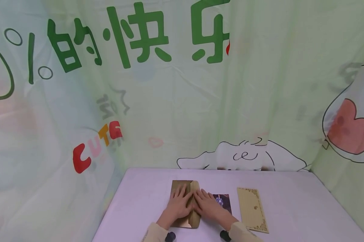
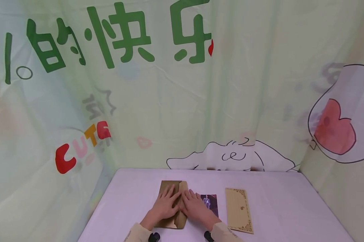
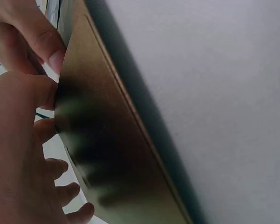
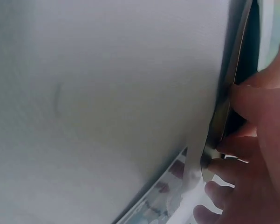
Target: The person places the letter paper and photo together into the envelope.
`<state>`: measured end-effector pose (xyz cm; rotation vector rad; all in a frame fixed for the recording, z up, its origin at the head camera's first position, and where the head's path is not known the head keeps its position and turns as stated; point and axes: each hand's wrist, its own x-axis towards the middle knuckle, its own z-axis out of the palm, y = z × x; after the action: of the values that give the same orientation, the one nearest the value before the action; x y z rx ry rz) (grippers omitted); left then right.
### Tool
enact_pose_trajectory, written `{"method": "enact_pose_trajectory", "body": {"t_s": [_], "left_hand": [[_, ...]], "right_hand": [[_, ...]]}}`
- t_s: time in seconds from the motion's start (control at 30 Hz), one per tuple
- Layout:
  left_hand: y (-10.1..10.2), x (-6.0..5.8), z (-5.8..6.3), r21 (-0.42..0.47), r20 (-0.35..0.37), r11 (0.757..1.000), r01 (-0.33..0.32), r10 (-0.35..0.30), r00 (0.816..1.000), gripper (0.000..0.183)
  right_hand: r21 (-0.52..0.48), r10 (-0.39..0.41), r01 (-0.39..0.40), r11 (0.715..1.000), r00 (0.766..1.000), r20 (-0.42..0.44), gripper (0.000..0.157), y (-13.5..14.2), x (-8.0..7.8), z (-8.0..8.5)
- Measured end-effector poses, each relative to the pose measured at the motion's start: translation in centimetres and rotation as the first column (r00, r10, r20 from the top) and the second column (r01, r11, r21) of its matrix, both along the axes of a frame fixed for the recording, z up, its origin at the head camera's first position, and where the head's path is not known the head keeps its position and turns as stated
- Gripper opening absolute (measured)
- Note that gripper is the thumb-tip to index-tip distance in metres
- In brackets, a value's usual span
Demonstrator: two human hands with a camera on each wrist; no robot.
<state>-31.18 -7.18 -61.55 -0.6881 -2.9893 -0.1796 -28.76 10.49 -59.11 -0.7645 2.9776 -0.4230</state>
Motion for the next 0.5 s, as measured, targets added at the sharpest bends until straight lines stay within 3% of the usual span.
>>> {"method": "enact_pose_trajectory", "body": {"t_s": [0.27,0.37,0.5], "left_hand": [[-0.7,-0.1,2.6,0.019,0.064,0.999,0.028,-0.029,0.998,0.046],[-1.5,-0.7,3.2,-0.011,0.15,0.997,0.076,-0.074,0.986,0.061],[-2.7,-2.0,3.7,-0.051,0.276,0.986,0.161,-0.141,0.951,0.09]], "right_hand": [[0.064,0.018,-0.016,0.998,1.0,-0.022,0.059,-0.1,0.1,0.4],[0.072,0.026,-0.024,0.997,1.0,-0.018,0.06,0.0,0.0,0.7],[0.08,0.03,-0.029,0.996,0.999,-0.012,0.06,0.1,-0.4,0.7]]}}
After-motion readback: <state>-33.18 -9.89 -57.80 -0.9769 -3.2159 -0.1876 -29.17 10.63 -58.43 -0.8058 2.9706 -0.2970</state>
